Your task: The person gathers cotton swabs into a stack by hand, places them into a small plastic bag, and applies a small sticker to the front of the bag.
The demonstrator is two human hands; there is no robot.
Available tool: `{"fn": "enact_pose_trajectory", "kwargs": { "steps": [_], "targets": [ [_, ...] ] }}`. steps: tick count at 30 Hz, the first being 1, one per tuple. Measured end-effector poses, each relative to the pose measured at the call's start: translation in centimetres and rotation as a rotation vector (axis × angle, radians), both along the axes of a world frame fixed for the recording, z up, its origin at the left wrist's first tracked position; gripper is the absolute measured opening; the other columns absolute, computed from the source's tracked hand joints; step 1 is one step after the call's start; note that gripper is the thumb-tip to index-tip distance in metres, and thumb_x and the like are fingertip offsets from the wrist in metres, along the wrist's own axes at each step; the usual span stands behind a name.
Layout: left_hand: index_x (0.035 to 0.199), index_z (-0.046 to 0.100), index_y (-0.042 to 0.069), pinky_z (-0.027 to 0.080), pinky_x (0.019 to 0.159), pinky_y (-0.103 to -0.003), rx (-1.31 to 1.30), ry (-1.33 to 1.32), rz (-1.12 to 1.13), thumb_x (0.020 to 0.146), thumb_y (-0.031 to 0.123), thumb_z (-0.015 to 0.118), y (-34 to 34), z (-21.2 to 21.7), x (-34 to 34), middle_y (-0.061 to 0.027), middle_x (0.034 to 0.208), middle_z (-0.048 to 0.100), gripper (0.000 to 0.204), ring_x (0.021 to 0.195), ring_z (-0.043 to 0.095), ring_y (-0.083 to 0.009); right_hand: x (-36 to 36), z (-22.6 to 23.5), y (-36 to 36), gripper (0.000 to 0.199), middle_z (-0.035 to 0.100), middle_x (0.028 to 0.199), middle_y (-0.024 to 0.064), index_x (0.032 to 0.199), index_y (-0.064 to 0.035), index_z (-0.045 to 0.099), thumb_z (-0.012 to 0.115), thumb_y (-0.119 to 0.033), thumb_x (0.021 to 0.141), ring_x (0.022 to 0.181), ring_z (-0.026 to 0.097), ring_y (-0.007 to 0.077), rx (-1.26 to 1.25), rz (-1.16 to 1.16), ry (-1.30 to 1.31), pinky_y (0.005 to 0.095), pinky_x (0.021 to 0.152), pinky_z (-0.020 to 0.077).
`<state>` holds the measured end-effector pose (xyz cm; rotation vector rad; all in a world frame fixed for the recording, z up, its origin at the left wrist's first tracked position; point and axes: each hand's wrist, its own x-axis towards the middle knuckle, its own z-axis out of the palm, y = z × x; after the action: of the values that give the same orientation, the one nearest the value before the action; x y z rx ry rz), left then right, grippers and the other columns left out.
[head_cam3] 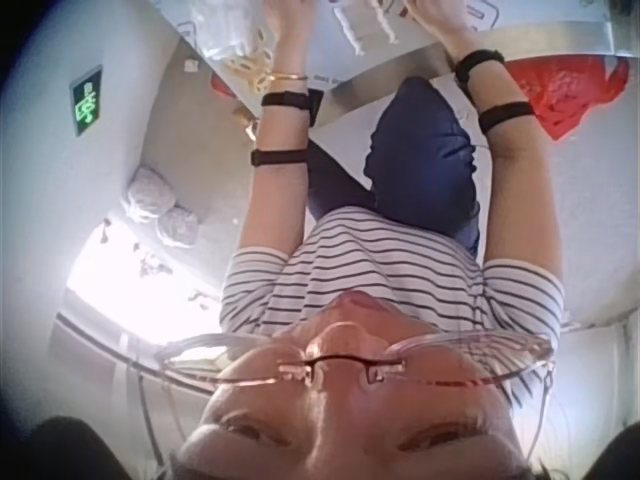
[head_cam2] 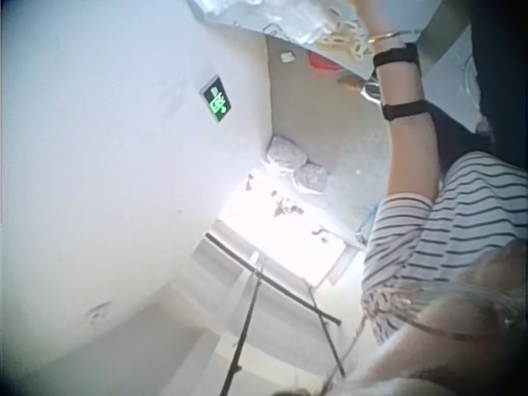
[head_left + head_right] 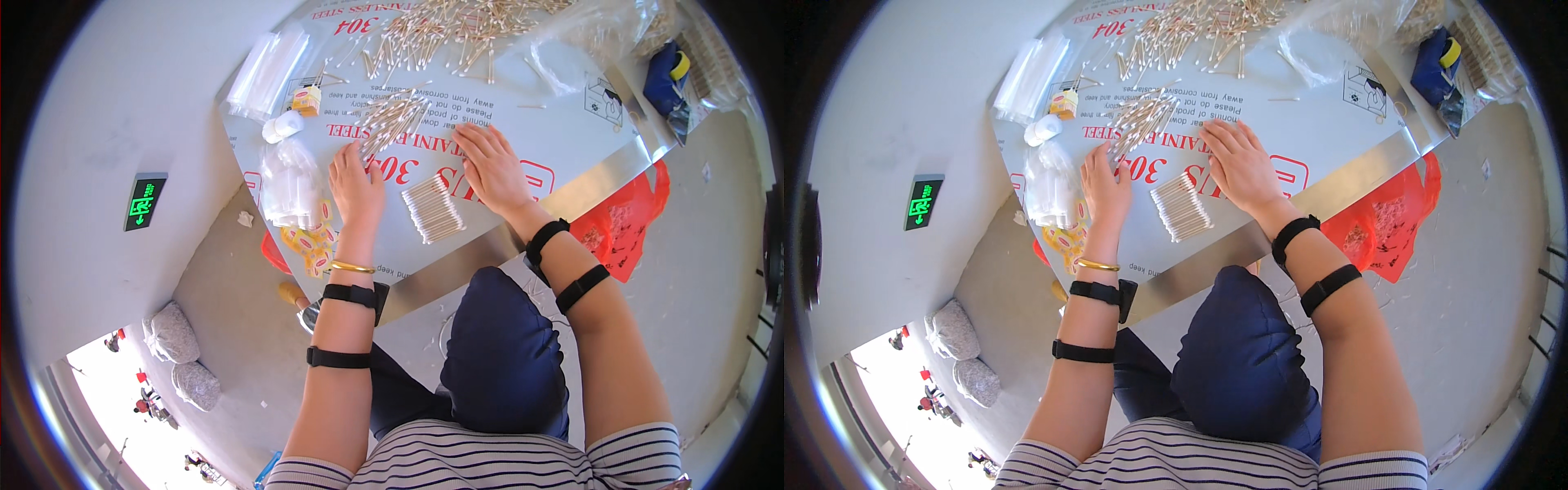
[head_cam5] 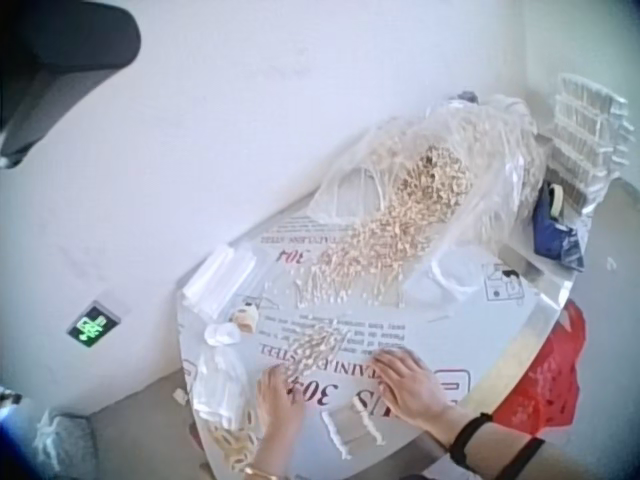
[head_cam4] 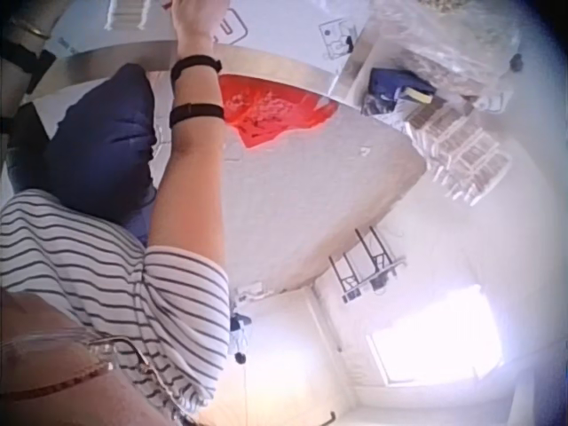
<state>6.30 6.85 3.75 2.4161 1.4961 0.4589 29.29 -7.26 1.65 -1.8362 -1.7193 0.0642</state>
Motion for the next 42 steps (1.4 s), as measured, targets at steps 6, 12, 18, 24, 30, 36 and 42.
{"fn": "enact_pose_trajectory", "kwargs": {
  "steps": [6,12,18,24,30,36,42],
  "targets": [
    [0.125,0.064,0.010,0.045,0.102,-0.047,0.029,-0.010,-0.123,0.092,0.020,0.072,0.5,0.3,-0.1,-0.0093,0.118,0.061,0.035,0.115,0.057,-0.0326,-0.2,0.2,0.1,0.042,0.058,0.147,0.0087,0.140,-0.0057,0.060,0.056,-0.016,0.099,0.143,0.049,0.0255,0.010,-0.008,-0.006,0.0480,0.126,0.0321],
    [0.118,0.066,0.011,0.045,0.100,-0.047,0.041,0.000,-0.039,0.090,0.030,0.077,0.5,0.2,4.3,-0.0089,0.116,0.062,0.036,0.114,0.059,-0.0311,-0.4,0.1,0.2,0.041,0.060,0.145,0.0082,0.137,-0.0054,0.061,0.058,-0.014,0.098,0.141,0.050,0.0258,0.029,-0.020,-0.005,0.0483,0.125,0.0341],
    [0.113,0.065,0.010,0.046,0.100,-0.046,0.050,0.033,-0.058,0.086,0.034,0.082,1.4,0.5,7.4,-0.0097,0.114,0.063,0.040,0.113,0.060,-0.0316,-0.3,0.0,0.0,0.040,0.060,0.144,0.0080,0.136,-0.0056,0.062,0.059,-0.015,0.097,0.140,0.052,0.0256,0.024,-0.034,-0.016,0.0482,0.124,0.0353],
    [0.103,0.067,0.011,0.048,0.096,-0.045,0.027,-0.029,-0.108,0.085,0.020,0.081,2.4,-0.4,7.0,-0.0080,0.107,0.066,0.025,0.108,0.062,-0.0303,-0.6,0.1,0.2,0.042,0.060,0.145,0.0081,0.137,-0.0056,0.061,0.059,-0.015,0.097,0.141,0.051,0.0252,0.029,-0.027,0.005,0.0477,0.125,0.0338],
    [0.103,0.068,0.010,0.048,0.095,-0.042,-0.279,-0.179,-0.261,0.086,0.011,0.078,1.5,0.2,3.8,-0.0058,0.098,0.067,0.021,0.104,0.062,-0.0285,-0.5,-0.2,0.3,0.042,0.060,0.146,0.0078,0.138,-0.0058,0.061,0.059,-0.016,0.097,0.141,0.050,0.0251,0.014,-0.029,-0.016,0.0472,0.125,0.0327],
    [0.111,0.071,0.011,0.046,0.099,-0.043,-0.018,-0.129,-0.420,0.087,0.009,0.076,-1.9,1.7,1.4,-0.0038,0.107,0.067,0.024,0.108,0.061,-0.0258,-0.3,-0.3,0.0,0.042,0.059,0.147,0.0071,0.139,-0.0068,0.060,0.057,-0.018,0.099,0.142,0.050,0.0245,-0.003,-0.031,-0.034,0.0466,0.126,0.0317],
    [0.120,0.071,0.012,0.043,0.106,-0.043,0.168,-0.009,-0.500,0.091,0.010,0.071,-3.4,1.1,-0.6,-0.0001,0.120,0.068,0.029,0.119,0.060,-0.0222,-0.6,0.0,0.3,0.042,0.058,0.148,0.0066,0.140,-0.0079,0.060,0.055,-0.019,0.099,0.143,0.049,0.0238,-0.011,-0.028,-0.031,0.0467,0.126,0.0310]
  ]
}}
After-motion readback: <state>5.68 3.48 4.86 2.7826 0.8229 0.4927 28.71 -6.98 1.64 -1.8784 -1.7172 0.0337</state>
